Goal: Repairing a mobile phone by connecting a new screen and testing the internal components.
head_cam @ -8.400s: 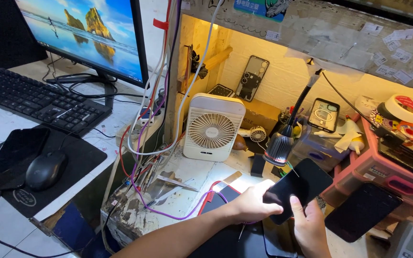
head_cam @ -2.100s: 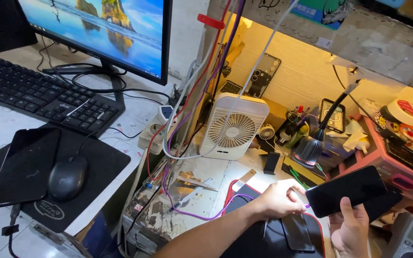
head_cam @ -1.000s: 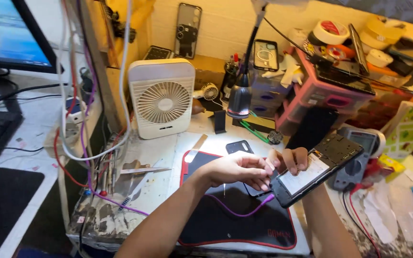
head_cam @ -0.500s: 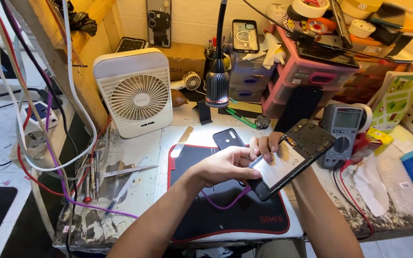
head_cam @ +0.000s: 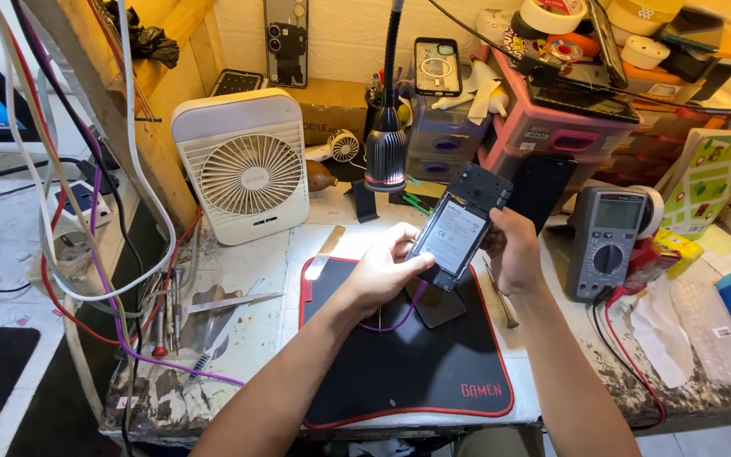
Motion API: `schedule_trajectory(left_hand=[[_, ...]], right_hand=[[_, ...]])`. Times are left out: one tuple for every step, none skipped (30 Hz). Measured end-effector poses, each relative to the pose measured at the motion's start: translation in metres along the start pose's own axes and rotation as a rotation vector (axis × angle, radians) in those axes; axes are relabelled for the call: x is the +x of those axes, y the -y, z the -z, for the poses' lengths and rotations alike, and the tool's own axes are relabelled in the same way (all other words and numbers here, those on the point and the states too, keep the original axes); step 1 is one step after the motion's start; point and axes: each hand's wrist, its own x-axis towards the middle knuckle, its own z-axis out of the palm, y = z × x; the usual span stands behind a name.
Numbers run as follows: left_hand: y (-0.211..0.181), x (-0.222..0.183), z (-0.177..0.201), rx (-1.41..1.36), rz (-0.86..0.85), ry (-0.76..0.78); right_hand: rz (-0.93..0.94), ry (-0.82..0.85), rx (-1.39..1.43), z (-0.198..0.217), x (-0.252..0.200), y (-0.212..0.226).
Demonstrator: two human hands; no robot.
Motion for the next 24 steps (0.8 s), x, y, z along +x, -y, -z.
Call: schedule_trajectory(left_hand=[[-0.003,-0.001,-0.002,0.003,0.001,0.002],[-0.006,-0.002,-0.005,0.005,0.004,0.002],[-0.010,-0.003,-0.007,0.008,0.009,0.003],[-0.011,-0.004,-0.008,0.010,0.012,0.008],[-0.013,-0.005,-0.008,0.005,0.029,0.002],[-0.015,-0.007,-0.008,-0.001,0.046,-0.005],[-0.013,-0.007,-0.007,0.001,0.048,-0.005],[-0.011,-0.007,-0.006,0.010,0.080,0.008],[-0.010,-0.006,-0.006,0.019,0.110,0.022],[-0.014,-0.006,-0.007,0.021,0.109,0.024],[-0.017,-0.008,-0.008,0.016,0.118,0.039],[-0.020,-0.009,-0.009,0.011,0.126,0.053],[-0.021,-0.010,-0.011,0.013,0.124,0.053],[-0.021,-0.010,-0.013,0.003,0.119,0.061],[-0.022,-0.011,-0.014,-0.008,0.116,0.069],[-0.019,-0.011,-0.014,-0.008,0.116,0.068],[-0.017,-0.011,-0.013,-0.016,0.098,0.044],[-0.014,-0.010,-0.011,-0.025,0.080,0.020],[-0.013,-0.009,-0.010,-0.025,0.079,0.019],[-0.011,-0.008,-0.009,-0.004,0.079,0.006],[-0.010,-0.007,-0.008,0.017,0.078,-0.005],[-0.009,-0.006,-0.007,0.018,0.078,-0.004],[-0.007,-0.005,-0.006,0.038,0.061,-0.009],[-0.006,-0.004,-0.005,0.058,0.044,-0.013]], right_hand=[[0.002,-0.002,0.002,-0.009,-0.005,0.007],[0.031,-0.035,-0.046,-0.017,-0.010,0.014],[0.060,-0.070,-0.095,-0.025,-0.015,0.021],[0.061,-0.076,-0.093,-0.029,-0.017,0.024],[0.091,-0.086,-0.111,-0.034,-0.019,0.027],[0.121,-0.097,-0.128,-0.038,-0.021,0.030],[0.120,-0.098,-0.126,-0.043,-0.024,0.033],[0.125,-0.126,-0.139,-0.048,-0.026,0.036],[0.134,-0.155,-0.151,-0.053,-0.028,0.041],[0.136,-0.156,-0.150,-0.054,-0.029,0.042],[0.143,-0.162,-0.164,-0.055,-0.030,0.043],[0.150,-0.168,-0.178,-0.057,-0.031,0.044],[0.152,-0.168,-0.176,-0.058,-0.030,0.045],[0.181,-0.156,-0.221,-0.059,-0.029,0.046],[0.208,-0.144,-0.266,-0.061,-0.030,0.046],[0.208,-0.144,-0.265,-0.060,-0.030,0.043],[0.232,-0.140,-0.333,-0.059,-0.029,0.041],[0.256,-0.136,-0.401,-0.059,-0.028,0.038],[0.256,-0.134,-0.400,-0.059,-0.029,0.038],[0.260,-0.130,-0.390,-0.059,-0.029,0.038],[0.264,-0.129,-0.380,-0.059,-0.029,0.039],[0.264,-0.129,-0.380,-0.059,-0.028,0.039],[0.270,-0.115,-0.366,-0.058,-0.028,0.039],[0.276,-0.101,-0.353,-0.058,-0.028,0.039]])
